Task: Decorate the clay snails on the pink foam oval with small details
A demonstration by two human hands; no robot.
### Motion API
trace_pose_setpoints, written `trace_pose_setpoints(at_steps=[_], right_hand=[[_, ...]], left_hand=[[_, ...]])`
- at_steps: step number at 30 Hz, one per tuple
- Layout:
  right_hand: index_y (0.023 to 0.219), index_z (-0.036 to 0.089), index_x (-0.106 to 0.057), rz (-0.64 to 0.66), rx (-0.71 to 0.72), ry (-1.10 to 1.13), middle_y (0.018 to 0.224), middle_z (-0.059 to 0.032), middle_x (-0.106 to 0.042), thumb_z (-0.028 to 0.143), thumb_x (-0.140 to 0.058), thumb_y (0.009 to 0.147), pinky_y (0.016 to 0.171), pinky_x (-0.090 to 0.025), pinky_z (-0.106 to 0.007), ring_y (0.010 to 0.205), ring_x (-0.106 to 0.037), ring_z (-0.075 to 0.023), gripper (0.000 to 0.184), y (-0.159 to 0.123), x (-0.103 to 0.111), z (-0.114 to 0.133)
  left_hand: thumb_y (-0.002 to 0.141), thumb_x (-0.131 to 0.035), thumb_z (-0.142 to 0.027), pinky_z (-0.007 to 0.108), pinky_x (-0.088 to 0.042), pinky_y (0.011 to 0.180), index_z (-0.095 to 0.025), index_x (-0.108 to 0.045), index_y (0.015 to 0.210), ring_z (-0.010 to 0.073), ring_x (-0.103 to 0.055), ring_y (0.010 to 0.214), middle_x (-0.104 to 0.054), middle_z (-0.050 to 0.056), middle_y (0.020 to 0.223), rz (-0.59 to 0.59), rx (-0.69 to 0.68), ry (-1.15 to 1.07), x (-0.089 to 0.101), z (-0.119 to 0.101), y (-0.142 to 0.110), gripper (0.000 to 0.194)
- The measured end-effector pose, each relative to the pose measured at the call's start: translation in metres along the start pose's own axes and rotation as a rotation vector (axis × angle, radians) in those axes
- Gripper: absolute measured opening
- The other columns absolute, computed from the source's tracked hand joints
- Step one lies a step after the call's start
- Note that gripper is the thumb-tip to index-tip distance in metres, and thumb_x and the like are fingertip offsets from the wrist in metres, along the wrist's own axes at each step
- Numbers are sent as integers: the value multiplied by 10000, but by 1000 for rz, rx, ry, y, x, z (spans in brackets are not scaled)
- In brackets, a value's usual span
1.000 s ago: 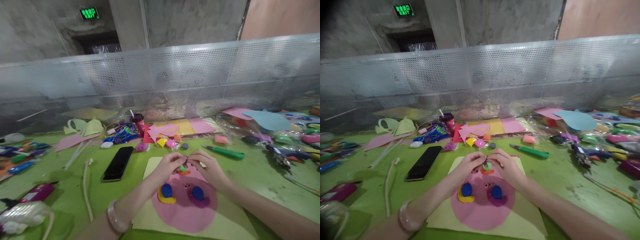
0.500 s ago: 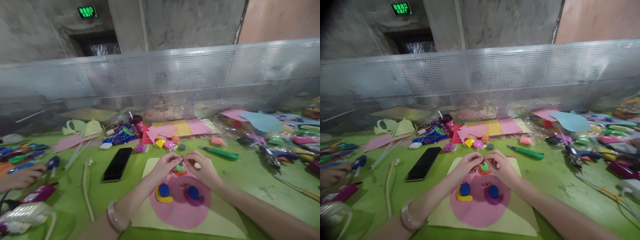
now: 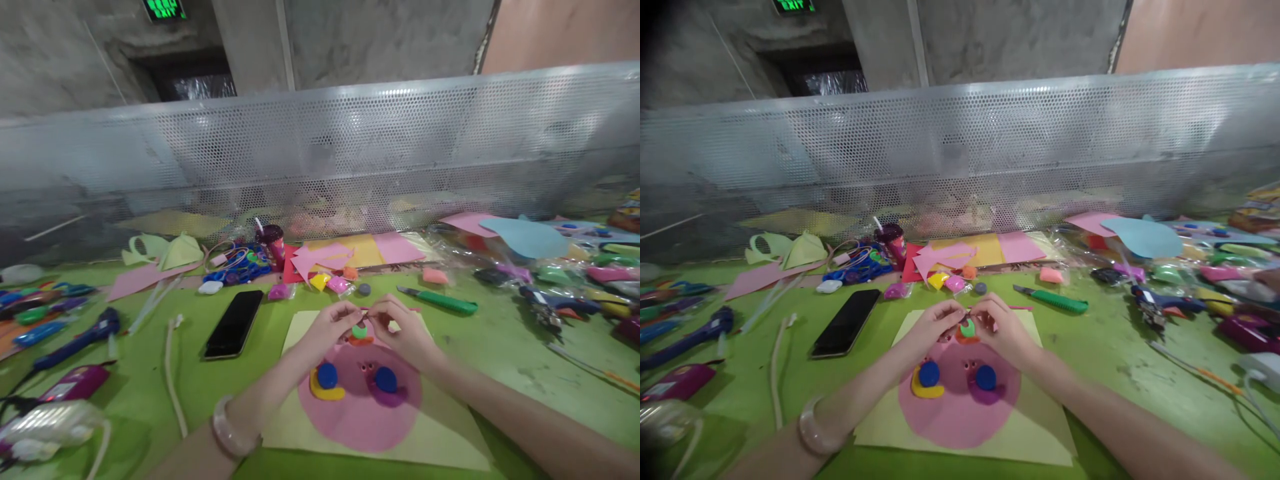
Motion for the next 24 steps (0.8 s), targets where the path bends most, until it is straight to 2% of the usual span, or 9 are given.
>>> trace_pose_setpoints(at_steps=[9, 18, 21, 24], right_hand=[[820, 199, -539, 17, 10, 33, 772, -8, -527, 175, -494, 826, 537, -451, -227, 603, -518, -93, 52, 1, 0, -2], [828, 202, -560, 37, -21, 4, 780, -27, -551, 224, -489, 840, 535, -447, -228, 608, -523, -100, 75, 5, 4, -9], [811, 199, -585, 135, -95, -19, 771, -33, -570, 242, -475, 842, 541, -438, -239, 611, -523, -111, 122, 9, 6, -12], [769, 195, -607, 431, -175, -12, 755, -20, -597, 206, -493, 820, 557, -428, -237, 615, -523, -114, 125, 8, -4, -12]], left_hand=[[755, -609, -438, 192, -204, 424, -160, -547, 740, 54, -304, 442, -437, -54, 543, 15, 18, -12, 2, 1, 1, 284], [785, -567, -401, 196, -207, 432, -153, -569, 789, 53, -307, 454, -485, -35, 613, -26, -15, -47, 10, 2, 4, 248], [821, -511, -364, 208, -241, 460, -154, -551, 722, 68, -336, 481, -459, -33, 604, -129, -83, 72, 19, -2, 4, 235], [848, -468, -333, 217, -275, 492, -165, -526, 732, 87, -375, 523, -447, -32, 618, -308, -169, 213, 32, -8, 1, 212]])
Point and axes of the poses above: each hand's wrist, its own y-axis towards the middle knuckle, its own x-axis out of the back of the hand, z = x × y, the point moved 6 cm from there along y, towards the middle knuckle
